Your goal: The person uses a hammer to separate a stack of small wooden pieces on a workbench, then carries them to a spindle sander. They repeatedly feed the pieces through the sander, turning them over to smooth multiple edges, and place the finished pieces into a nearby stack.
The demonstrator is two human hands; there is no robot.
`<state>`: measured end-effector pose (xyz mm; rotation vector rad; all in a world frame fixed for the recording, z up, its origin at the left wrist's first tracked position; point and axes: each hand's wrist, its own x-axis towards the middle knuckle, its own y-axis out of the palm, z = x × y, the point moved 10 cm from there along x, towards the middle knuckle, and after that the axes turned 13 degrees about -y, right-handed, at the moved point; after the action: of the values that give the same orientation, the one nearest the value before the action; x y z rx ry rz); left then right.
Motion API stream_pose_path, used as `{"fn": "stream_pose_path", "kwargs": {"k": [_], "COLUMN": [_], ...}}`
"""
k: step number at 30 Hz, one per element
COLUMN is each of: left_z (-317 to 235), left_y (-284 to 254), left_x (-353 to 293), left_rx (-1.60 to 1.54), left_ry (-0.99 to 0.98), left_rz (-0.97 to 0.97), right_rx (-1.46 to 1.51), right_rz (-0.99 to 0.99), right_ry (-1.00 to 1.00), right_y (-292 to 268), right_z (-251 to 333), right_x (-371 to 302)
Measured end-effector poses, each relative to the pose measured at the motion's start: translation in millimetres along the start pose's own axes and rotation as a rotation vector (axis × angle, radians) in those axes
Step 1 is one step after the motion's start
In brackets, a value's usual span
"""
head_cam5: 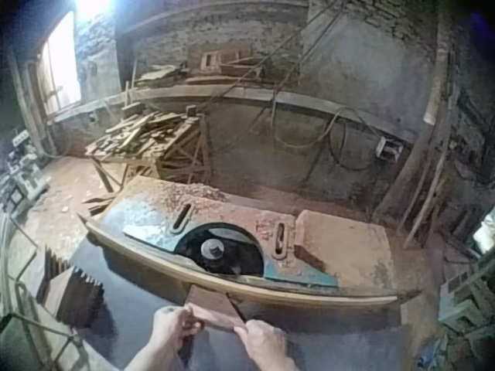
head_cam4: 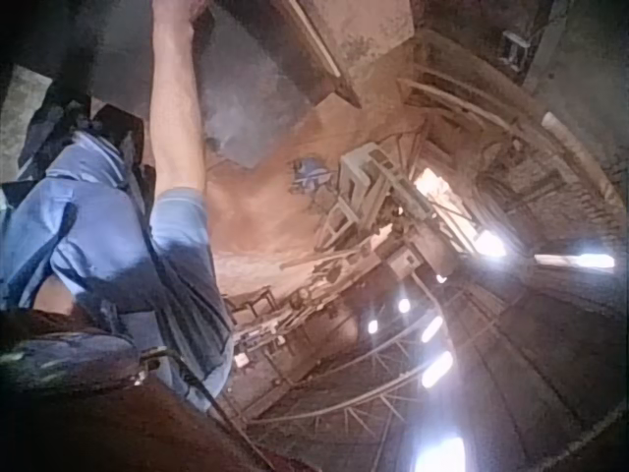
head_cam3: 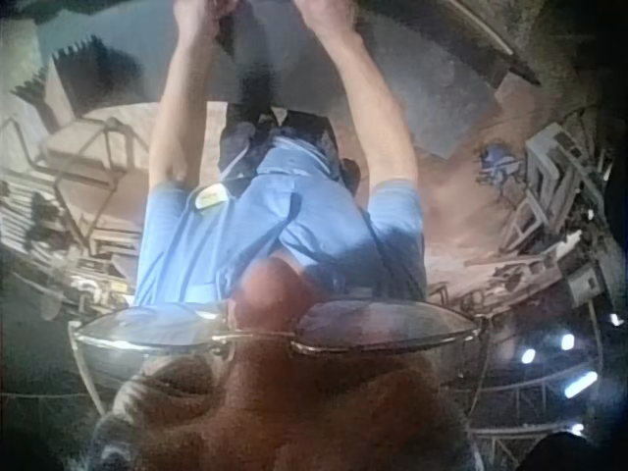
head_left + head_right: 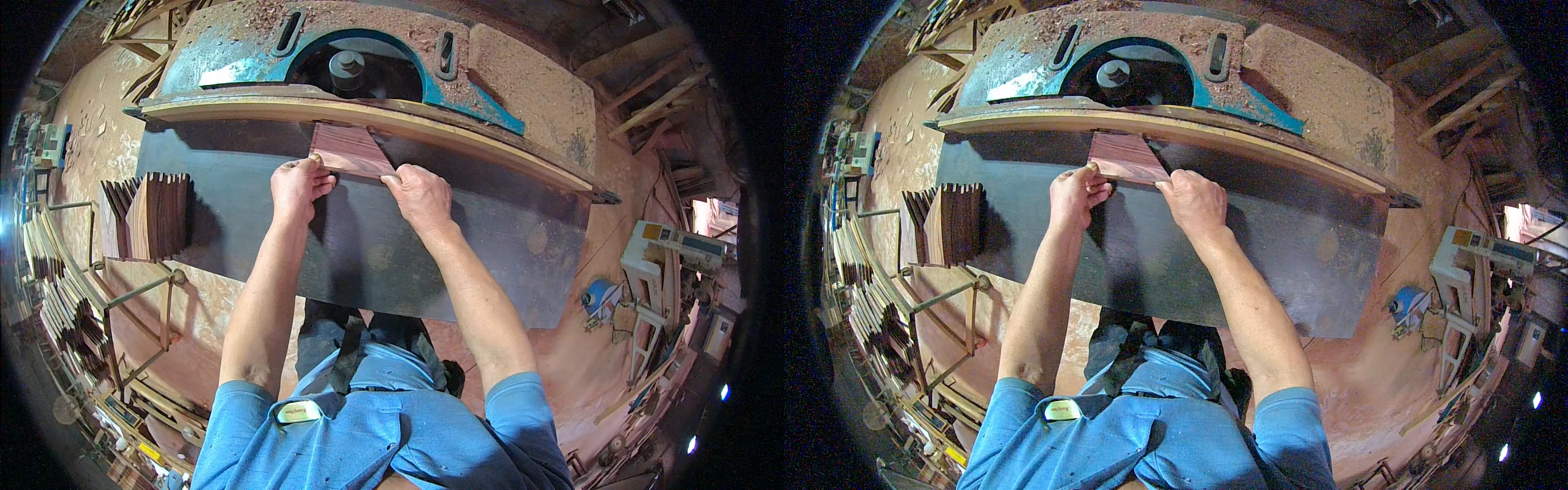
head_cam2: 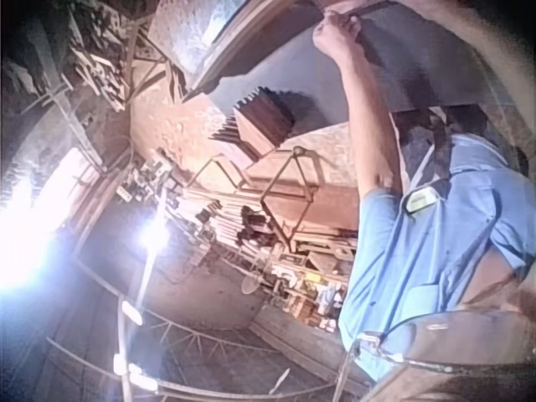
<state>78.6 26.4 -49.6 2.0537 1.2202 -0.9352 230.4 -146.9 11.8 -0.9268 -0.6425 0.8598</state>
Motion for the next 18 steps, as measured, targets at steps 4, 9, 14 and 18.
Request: {"fn": "stream_pose_path", "kwargs": {"k": [4, 9, 14, 18], "left_z": [-2.3, -9.0, -12.7, -20.6], "left_y": [-6.4, -12.7, -18.1, -35.4], "left_x": [3.7, 6.3, 8.0, 16.7], "left_rx": [0.011, 0.006, 0.011, -0.001], "left_ry": [-0.004, 0.020, 0.020, 0.035], "left_rz": [0.000, 0.007, 0.014, 0.003], "right_rx": [-0.003, 0.005, -0.007, -0.008], "right_rz": [0.010, 0.013, -0.002, -0.021], "right_ry": [0.000, -0.002, 0.008, 0.004], "right_y": [2.4, 8.7, 8.6, 17.6], "right_z": [5.7, 10.7, 18.8, 28.6], "right_x": [4.0, 8.5, 10.9, 18.2]}}
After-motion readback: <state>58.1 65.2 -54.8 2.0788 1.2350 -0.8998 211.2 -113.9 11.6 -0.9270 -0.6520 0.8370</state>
